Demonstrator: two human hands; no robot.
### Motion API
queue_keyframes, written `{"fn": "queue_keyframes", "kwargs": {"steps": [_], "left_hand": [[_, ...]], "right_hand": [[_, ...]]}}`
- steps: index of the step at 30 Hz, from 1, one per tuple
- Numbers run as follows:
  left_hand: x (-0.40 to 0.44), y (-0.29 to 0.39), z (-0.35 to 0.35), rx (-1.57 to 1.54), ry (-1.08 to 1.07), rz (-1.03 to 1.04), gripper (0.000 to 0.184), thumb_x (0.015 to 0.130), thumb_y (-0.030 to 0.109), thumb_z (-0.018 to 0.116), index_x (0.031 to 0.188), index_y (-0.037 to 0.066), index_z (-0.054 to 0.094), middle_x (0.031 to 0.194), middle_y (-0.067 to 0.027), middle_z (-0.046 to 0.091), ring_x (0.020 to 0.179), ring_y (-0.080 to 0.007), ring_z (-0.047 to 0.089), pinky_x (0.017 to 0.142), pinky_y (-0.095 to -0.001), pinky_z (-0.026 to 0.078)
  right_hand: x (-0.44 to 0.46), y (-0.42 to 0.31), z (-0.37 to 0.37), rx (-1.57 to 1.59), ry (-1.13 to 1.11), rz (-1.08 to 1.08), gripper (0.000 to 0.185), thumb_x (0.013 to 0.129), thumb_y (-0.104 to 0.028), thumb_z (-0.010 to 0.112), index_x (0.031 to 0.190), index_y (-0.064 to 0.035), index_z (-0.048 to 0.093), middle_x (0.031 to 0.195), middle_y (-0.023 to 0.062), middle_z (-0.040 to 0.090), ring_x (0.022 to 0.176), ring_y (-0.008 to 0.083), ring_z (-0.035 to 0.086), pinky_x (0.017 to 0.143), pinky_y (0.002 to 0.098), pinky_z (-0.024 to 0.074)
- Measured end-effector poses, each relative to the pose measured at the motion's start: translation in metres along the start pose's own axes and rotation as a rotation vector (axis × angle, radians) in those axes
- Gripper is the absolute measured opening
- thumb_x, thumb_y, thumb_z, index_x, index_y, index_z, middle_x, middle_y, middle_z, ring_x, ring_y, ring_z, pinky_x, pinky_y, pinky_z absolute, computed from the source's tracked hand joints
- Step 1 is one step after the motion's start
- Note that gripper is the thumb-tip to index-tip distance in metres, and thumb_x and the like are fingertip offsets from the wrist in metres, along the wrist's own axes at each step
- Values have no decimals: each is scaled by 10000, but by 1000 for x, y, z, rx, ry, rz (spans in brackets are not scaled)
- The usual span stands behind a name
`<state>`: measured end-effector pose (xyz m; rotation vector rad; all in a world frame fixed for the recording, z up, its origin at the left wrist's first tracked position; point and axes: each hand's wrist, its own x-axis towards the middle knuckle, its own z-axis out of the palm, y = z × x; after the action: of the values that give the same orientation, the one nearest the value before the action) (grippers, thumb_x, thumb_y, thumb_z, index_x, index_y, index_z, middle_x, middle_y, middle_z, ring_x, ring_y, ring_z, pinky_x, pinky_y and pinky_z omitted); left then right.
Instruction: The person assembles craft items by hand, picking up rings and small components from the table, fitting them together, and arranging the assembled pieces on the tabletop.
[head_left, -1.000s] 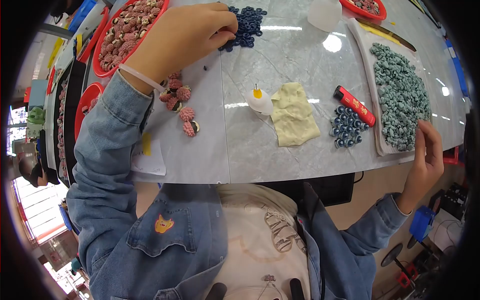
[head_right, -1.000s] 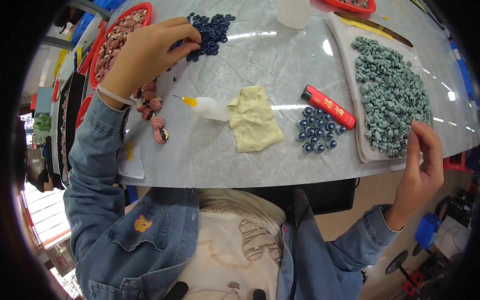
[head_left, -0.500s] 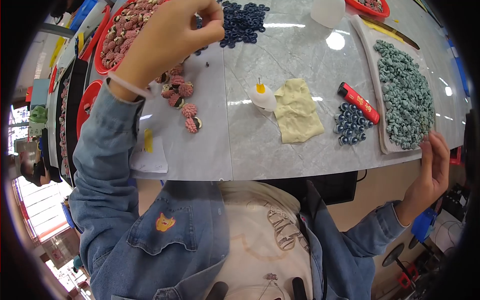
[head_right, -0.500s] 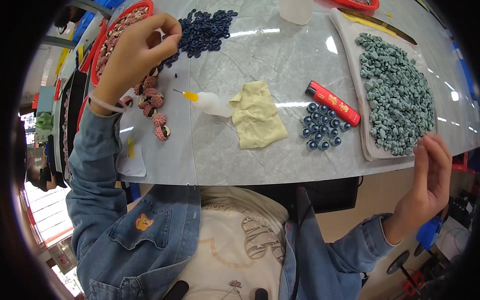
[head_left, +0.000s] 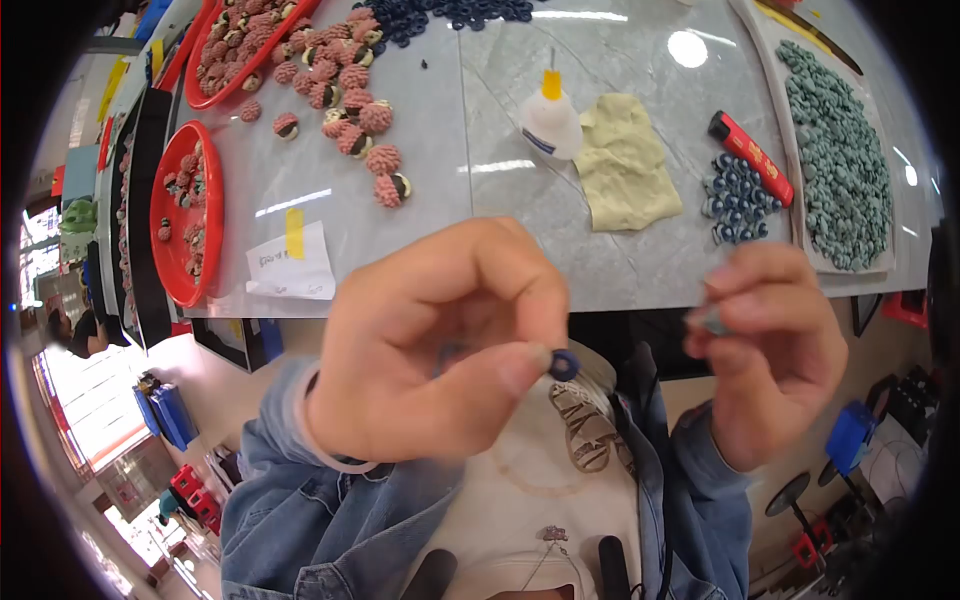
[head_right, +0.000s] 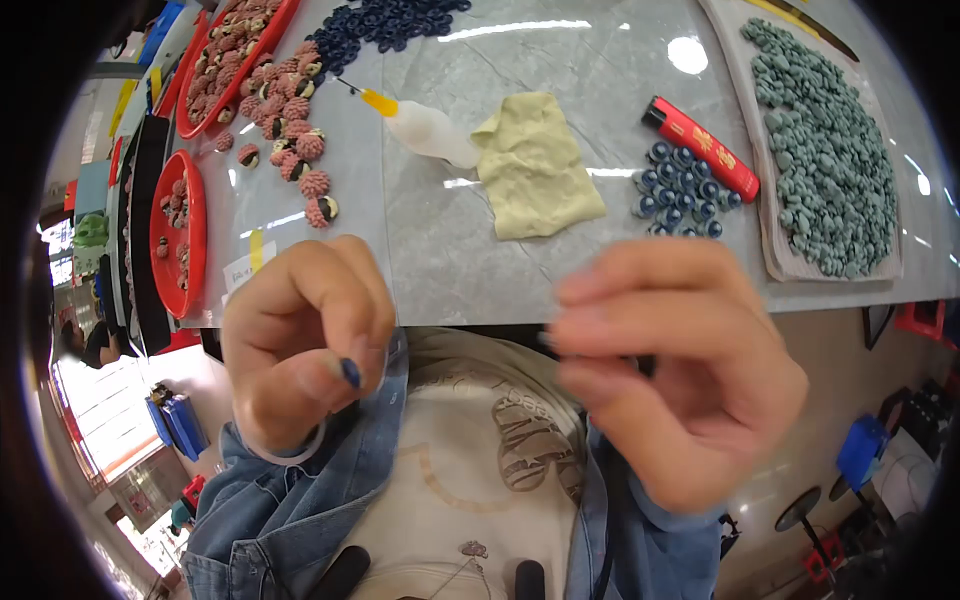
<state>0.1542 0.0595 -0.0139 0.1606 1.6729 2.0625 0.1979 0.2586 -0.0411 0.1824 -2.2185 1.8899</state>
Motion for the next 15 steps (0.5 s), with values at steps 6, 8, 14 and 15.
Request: {"fn": "queue_keyframes", "kwargs": {"steps": [6, 8, 14, 15], "left_hand": [[4, -19, 17, -114, -75, -16, 232, 740, 206, 584, 765, 4, 473, 724, -75, 466, 590, -84, 405, 530, -189, 316], [6, -22, 17, -109, -85, -6, 222, 747, 188, 577, 797, 2, 467, 766, -78, 465, 605, -85, 407, 542, -196, 322], [9, -29, 12, 44, -96, 77, 192, 750, 144, 554, 834, -3, 464, 805, -80, 457, 641, -101, 417, 568, -191, 327], [10, -31, 10, 126, -110, 137, 180, 750, 130, 549, 837, -3, 464, 803, -79, 458, 644, -105, 419, 576, -191, 330]], "right_hand": [[0, 7, 26, 422, -39, 58, 180, 681, -8, 642, 825, 1, 534, 888, 156, 513, 751, 161, 518, 665, 247, 447], [-2, 9, 26, 415, -28, 50, 181, 675, 1, 639, 824, 1, 535, 882, 154, 515, 758, 164, 517, 673, 248, 446], [-2, 11, 30, 391, 8, 28, 193, 654, 36, 628, 822, 3, 541, 878, 150, 520, 773, 170, 516, 686, 249, 442], [-1, 13, 30, 392, 6, 31, 193, 654, 36, 628, 822, 3, 541, 878, 150, 520, 773, 170, 516, 686, 249, 442]]}}
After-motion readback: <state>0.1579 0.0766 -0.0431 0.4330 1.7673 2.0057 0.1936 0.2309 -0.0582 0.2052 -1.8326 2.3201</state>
